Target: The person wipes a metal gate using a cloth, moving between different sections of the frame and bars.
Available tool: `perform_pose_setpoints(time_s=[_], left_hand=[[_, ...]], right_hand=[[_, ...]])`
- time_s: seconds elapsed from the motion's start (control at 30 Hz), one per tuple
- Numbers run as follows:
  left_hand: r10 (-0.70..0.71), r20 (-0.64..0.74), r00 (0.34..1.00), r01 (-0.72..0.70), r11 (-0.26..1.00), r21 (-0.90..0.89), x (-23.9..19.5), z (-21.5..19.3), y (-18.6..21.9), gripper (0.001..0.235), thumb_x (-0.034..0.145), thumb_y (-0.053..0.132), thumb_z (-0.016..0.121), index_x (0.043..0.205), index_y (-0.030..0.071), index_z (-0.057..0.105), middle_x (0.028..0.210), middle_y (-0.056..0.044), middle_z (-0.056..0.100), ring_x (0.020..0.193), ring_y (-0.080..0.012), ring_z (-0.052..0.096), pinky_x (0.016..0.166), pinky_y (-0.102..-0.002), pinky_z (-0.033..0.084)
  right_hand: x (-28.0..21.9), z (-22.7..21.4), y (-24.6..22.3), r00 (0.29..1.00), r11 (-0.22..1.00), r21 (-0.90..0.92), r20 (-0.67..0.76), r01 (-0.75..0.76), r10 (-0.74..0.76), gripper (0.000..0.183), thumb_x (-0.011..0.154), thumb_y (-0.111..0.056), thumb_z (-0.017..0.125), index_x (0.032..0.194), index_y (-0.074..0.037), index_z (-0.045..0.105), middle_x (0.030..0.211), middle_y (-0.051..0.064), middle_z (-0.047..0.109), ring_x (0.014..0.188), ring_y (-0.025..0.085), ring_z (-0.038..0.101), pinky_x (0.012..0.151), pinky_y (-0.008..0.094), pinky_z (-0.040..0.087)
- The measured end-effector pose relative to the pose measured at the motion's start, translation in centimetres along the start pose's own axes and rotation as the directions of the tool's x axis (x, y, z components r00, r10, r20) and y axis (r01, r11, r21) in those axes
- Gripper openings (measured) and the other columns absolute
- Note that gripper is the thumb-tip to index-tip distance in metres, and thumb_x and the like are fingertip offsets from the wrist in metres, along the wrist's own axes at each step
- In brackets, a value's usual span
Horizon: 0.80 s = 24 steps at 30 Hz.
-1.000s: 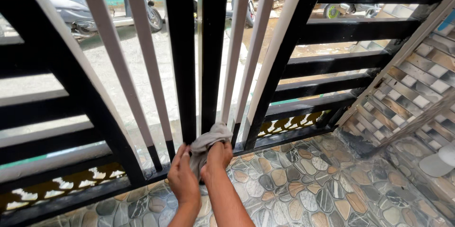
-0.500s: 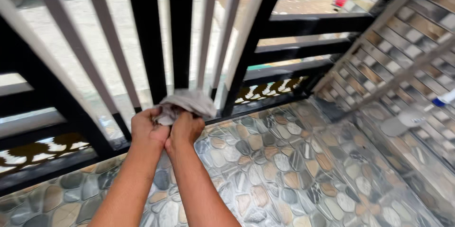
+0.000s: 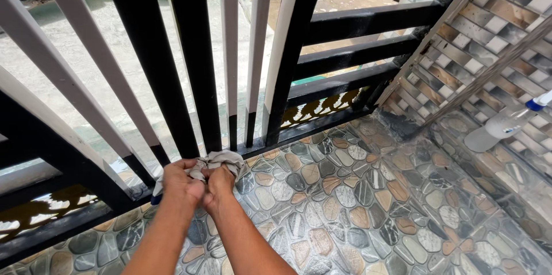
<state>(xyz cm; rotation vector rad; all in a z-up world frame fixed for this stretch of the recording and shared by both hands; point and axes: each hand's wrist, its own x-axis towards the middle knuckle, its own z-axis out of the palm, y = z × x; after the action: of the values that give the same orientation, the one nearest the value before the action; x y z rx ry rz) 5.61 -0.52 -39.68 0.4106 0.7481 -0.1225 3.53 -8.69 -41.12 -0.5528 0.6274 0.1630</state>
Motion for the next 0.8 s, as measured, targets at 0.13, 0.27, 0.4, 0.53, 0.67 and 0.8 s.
perform_pose_setpoints(time_s=[0.13,0.27,0.4,0.53,0.67,0.8], left_hand=[[0.037,-0.021,0.999,-0.036,0.998,0.042,-3.7,2.9,2.0,0.01,0.087,-0.005,0.048,0.097,-0.005,0.051,0.105,-0.019,0.058,0.095,-0.0358,0.063,0.092,-0.049,0.058],[0.1,0.071,0.993,-0.112,0.971,0.211,-7.9,6.2,3.7,0.012,0.088,-0.006,0.049,0.097,-0.006,0.057,0.104,-0.02,0.062,0.095,-0.0307,0.064,0.088,-0.039,0.056],[0.157,0.121,0.98,-0.178,0.965,0.19,-12.3,9.2,4.5,0.011,0.087,-0.006,0.05,0.094,-0.004,0.058,0.103,-0.017,0.061,0.094,-0.0282,0.062,0.086,-0.037,0.055],[0.255,0.195,0.947,-0.284,0.949,0.136,-18.2,13.9,5.6,0.01,0.086,-0.007,0.051,0.092,-0.002,0.058,0.101,-0.014,0.06,0.092,-0.0257,0.061,0.085,-0.035,0.054],[0.385,0.285,0.878,-0.413,0.91,0.043,-24.7,19.0,6.4,0.011,0.084,-0.008,0.053,0.089,0.0,0.058,0.1,-0.012,0.06,0.091,-0.0232,0.06,0.083,-0.033,0.053],[0.514,0.354,0.781,-0.53,0.846,-0.06,-30.5,22.1,6.7,0.013,0.083,-0.009,0.054,0.087,0.002,0.058,0.099,-0.009,0.059,0.089,-0.0207,0.058,0.081,-0.031,0.051]], right_hand=[[-5.0,3.3,-2.5,0.985,0.993,-0.01,0.134,0.114,-0.111,0.043,0.079,0.017,0.05,0.116,-0.001,0.061,0.098,0.014,0.063,0.086,0.027,0.065,0.073,0.038,0.058],[-12.2,7.9,-5.4,0.938,0.957,-0.015,0.206,0.289,-0.28,0.046,0.081,0.012,0.054,0.125,0.001,0.063,0.105,0.011,0.067,0.09,0.021,0.067,0.079,0.032,0.055],[-18.8,12.2,-9.0,0.913,0.936,-0.042,0.241,0.35,-0.33,0.063,0.086,0.006,0.058,0.145,-0.01,0.044,0.115,0.009,0.07,0.096,0.02,0.068,0.084,0.03,0.055],[-24.3,15.2,-12.4,0.832,0.827,-0.208,0.34,0.522,-0.44,0.06,0.088,-0.007,0.063,0.146,0.0,0.05,0.117,0.013,0.07,0.099,0.019,0.067,0.085,0.029,0.055],[-27.2,18.4,-16.0,0.502,0.353,-0.364,0.504,0.862,-0.703,0.053,0.089,-0.019,0.073,0.136,0.003,0.064,0.122,0.013,0.075,0.106,0.02,0.07,0.092,0.027,0.053],[-27.6,19.6,-19.1,0.18,0.094,-0.166,0.642,0.982,-0.745,0.047,0.09,-0.017,0.073,0.134,-0.001,0.066,0.123,0.014,0.073,0.109,0.02,0.074,0.092,0.034,0.063]])
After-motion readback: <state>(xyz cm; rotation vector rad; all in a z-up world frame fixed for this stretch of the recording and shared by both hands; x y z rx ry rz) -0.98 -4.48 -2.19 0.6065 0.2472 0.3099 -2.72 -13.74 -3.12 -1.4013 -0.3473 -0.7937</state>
